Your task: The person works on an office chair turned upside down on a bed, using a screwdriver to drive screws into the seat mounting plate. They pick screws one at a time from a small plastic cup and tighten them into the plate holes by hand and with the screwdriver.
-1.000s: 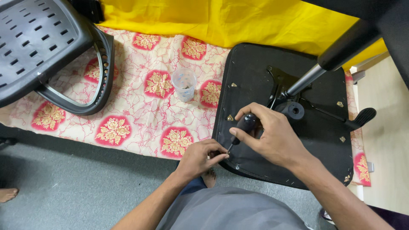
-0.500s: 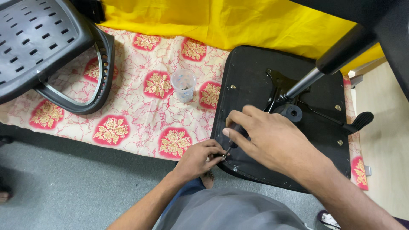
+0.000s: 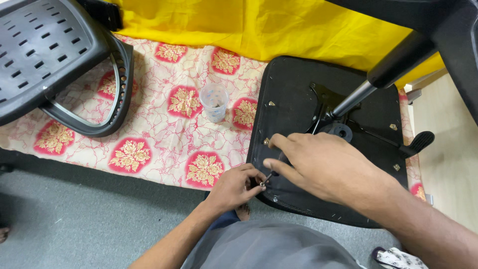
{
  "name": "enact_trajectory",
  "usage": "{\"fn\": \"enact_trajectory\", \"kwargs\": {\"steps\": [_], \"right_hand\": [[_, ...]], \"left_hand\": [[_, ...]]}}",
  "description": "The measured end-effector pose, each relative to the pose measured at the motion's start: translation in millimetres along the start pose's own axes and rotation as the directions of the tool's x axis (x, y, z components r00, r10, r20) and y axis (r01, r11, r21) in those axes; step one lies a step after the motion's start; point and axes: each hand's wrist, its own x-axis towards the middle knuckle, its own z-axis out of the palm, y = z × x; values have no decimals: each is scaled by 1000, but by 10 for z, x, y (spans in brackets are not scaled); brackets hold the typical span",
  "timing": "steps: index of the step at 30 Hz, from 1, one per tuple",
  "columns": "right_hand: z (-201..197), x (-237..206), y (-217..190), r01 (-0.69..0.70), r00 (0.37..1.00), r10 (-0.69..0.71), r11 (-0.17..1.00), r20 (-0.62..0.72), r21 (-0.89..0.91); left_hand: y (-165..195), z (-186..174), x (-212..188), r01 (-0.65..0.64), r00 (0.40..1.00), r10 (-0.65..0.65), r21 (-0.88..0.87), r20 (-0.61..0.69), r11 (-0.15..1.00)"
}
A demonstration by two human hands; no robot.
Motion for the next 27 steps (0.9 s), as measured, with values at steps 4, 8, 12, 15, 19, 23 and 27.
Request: {"fn": "enact_trajectory", "kwargs": {"steps": [4, 8, 12, 15, 19, 23, 27], "right_hand": [[-71, 1, -49, 216, 975, -205, 966, -82, 146], [-36, -10, 86, 465, 885, -431, 842, -177, 272], [32, 66, 113, 416, 906, -422, 875, -33, 247], [-17, 11, 69, 641, 745, -555, 749, -371, 166], [-67, -111, -115, -69, 996, 73, 995, 59, -76], [-36, -112, -125, 200, 956, -184, 979, -228, 49], [50, -72, 31, 363, 900, -324, 928, -291, 89]], "left_hand": [[-48, -70, 6, -175, 985, 175, -1, 2, 985], [-8, -117, -29, -73, 997, 73, -9, 32, 997], [78, -97, -21, 44, 998, -49, 107, 44, 993], [98, -78, -10, 19, 999, -21, 60, 41, 998], [57, -82, 31, -90, 995, 86, 102, 43, 991], [39, -53, 47, -61, 998, 57, 113, 34, 992], [39, -29, 67, -65, 997, 57, 173, 51, 983]]}}
